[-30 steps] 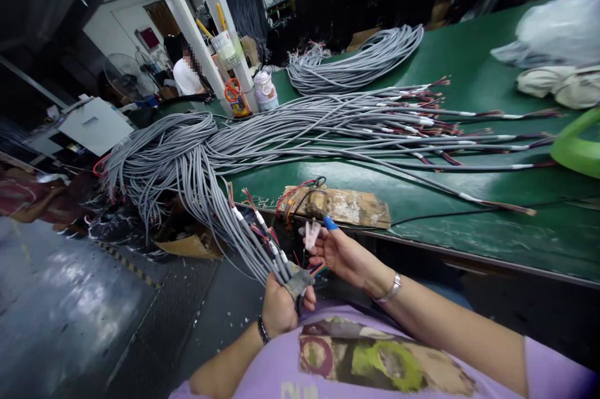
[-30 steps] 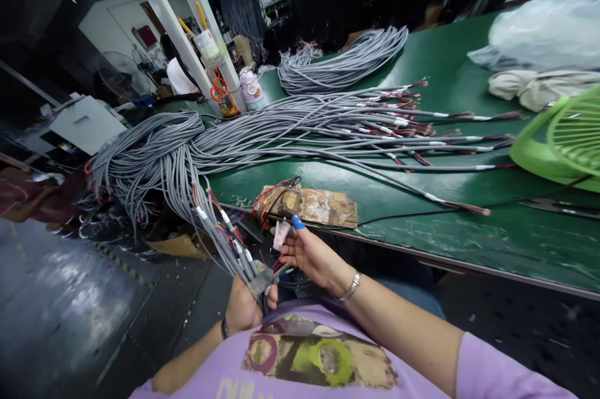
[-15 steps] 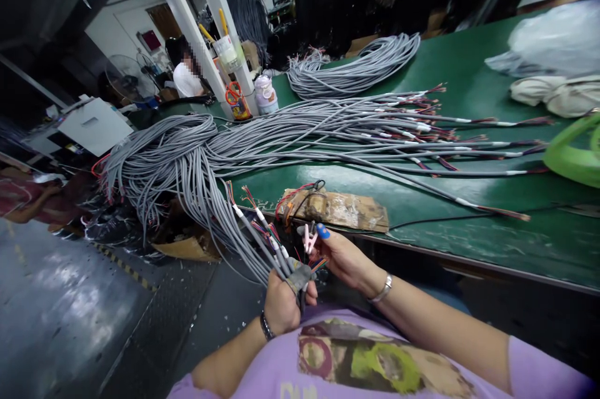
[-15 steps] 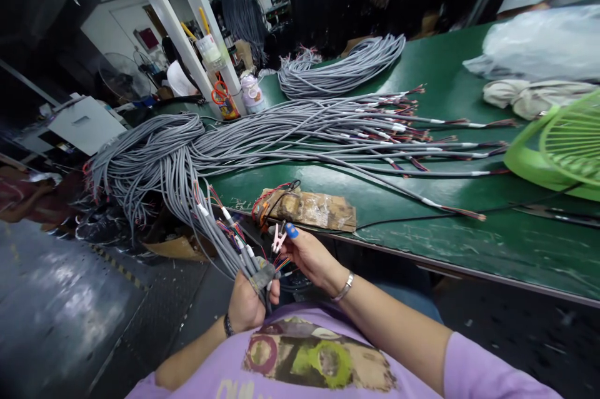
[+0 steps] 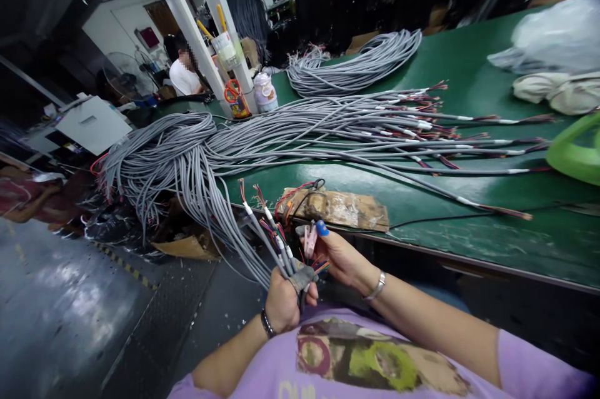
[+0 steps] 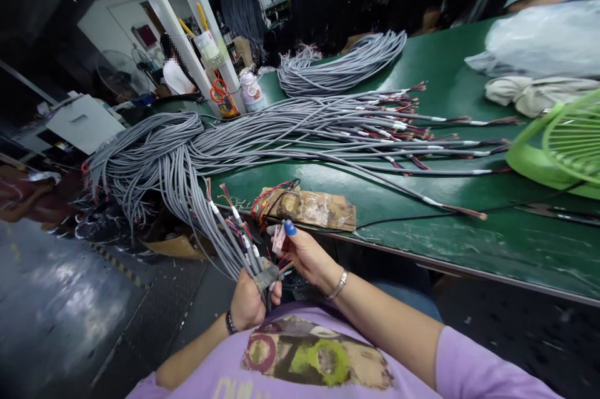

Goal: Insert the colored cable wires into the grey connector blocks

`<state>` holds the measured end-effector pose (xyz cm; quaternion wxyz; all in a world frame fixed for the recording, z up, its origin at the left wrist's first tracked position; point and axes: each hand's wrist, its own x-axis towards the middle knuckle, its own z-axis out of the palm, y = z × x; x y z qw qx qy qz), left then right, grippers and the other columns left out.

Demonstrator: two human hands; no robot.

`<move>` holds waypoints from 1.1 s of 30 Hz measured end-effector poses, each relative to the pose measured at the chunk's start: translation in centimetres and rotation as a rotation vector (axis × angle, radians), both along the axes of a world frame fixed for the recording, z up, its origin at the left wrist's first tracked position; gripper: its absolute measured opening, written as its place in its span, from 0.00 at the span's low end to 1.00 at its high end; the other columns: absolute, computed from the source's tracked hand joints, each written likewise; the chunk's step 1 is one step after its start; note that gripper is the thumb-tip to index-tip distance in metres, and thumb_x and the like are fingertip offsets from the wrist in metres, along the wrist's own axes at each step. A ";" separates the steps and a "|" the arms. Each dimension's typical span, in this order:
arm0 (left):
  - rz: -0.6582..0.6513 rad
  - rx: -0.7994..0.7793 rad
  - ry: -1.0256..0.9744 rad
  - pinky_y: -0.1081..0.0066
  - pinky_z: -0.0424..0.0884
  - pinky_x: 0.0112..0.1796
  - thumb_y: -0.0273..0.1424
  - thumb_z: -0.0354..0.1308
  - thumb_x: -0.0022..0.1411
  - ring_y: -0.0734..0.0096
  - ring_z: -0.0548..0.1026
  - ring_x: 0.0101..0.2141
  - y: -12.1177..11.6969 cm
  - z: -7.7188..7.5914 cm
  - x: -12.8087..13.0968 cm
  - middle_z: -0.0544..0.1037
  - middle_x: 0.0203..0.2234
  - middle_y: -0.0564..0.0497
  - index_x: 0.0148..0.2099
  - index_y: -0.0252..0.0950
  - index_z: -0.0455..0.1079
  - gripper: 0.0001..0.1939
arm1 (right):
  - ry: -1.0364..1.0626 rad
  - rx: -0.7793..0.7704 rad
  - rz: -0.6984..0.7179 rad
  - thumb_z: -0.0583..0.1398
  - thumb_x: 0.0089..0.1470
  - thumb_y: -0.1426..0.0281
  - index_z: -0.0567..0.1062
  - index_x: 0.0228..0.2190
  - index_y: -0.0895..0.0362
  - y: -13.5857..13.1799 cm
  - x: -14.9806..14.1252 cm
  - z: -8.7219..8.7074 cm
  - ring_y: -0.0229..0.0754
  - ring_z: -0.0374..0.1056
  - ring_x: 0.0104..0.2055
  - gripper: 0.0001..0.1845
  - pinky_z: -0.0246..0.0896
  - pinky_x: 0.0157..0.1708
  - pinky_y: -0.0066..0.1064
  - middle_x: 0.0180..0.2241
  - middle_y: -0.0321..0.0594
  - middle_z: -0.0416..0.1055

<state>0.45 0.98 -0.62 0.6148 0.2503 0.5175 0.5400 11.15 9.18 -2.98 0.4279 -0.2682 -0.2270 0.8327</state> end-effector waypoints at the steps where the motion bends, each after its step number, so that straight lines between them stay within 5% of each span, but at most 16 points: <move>1: 0.002 0.009 -0.006 0.80 0.59 0.13 0.39 0.67 0.43 0.80 0.62 0.11 0.0 0.1 0.0 0.70 0.10 0.53 0.24 0.32 0.67 0.16 | 0.008 0.006 0.018 0.65 0.42 0.51 0.76 0.27 0.59 -0.2 0.1 0.1 0.34 0.63 0.24 0.22 0.59 0.24 0.25 0.24 0.38 0.71; 12: 0.087 0.043 0.012 0.79 0.58 0.13 0.42 0.68 0.42 0.80 0.63 0.10 -1.2 0.6 -0.3 0.70 0.10 0.54 0.22 0.33 0.66 0.19 | 0.035 -0.031 0.248 0.59 0.49 0.48 0.75 0.33 0.58 -0.9 1.7 1.1 0.35 0.66 0.27 0.25 0.63 0.28 0.26 0.30 0.41 0.73; 18: 0.115 0.059 0.119 0.79 0.60 0.15 0.41 0.66 0.47 0.79 0.65 0.12 -1.2 -1.1 -0.5 0.71 0.12 0.53 0.24 0.32 0.67 0.17 | -0.154 0.207 0.372 0.65 0.44 0.53 0.73 0.34 0.59 -2.9 3.0 1.6 0.36 0.65 0.26 0.23 0.59 0.26 0.27 0.25 0.37 0.72; 22: 0.036 0.084 0.189 0.77 0.63 0.17 0.43 0.64 0.50 0.77 0.68 0.14 -1.4 -1.9 -0.7 0.73 0.14 0.52 0.25 0.32 0.68 0.17 | -0.216 0.380 0.319 0.63 0.48 0.58 0.68 0.30 0.58 -4.0 2.4 2.4 0.38 0.68 0.24 0.17 0.58 0.26 0.29 0.20 0.35 0.71; 28: -0.308 0.025 0.221 0.76 0.63 0.18 0.42 0.66 0.46 0.76 0.68 0.13 -1.1 -0.5 -0.9 0.72 0.12 0.51 0.27 0.31 0.70 0.18 | -0.269 0.347 0.358 0.65 0.45 0.56 0.65 0.25 0.57 -4.1 2.1 2.7 0.38 0.67 0.17 0.19 0.59 0.21 0.29 0.16 0.32 0.70; 33: -0.245 -0.012 0.189 0.76 0.62 0.17 0.43 0.66 0.45 0.73 0.69 0.14 -1.0 -0.1 -0.8 0.73 0.13 0.50 0.28 0.30 0.70 0.19 | -0.253 0.352 0.369 0.64 0.47 0.58 0.66 0.27 0.57 -4.0 2.3 2.5 0.39 0.68 0.18 0.16 0.60 0.22 0.30 0.15 0.32 0.70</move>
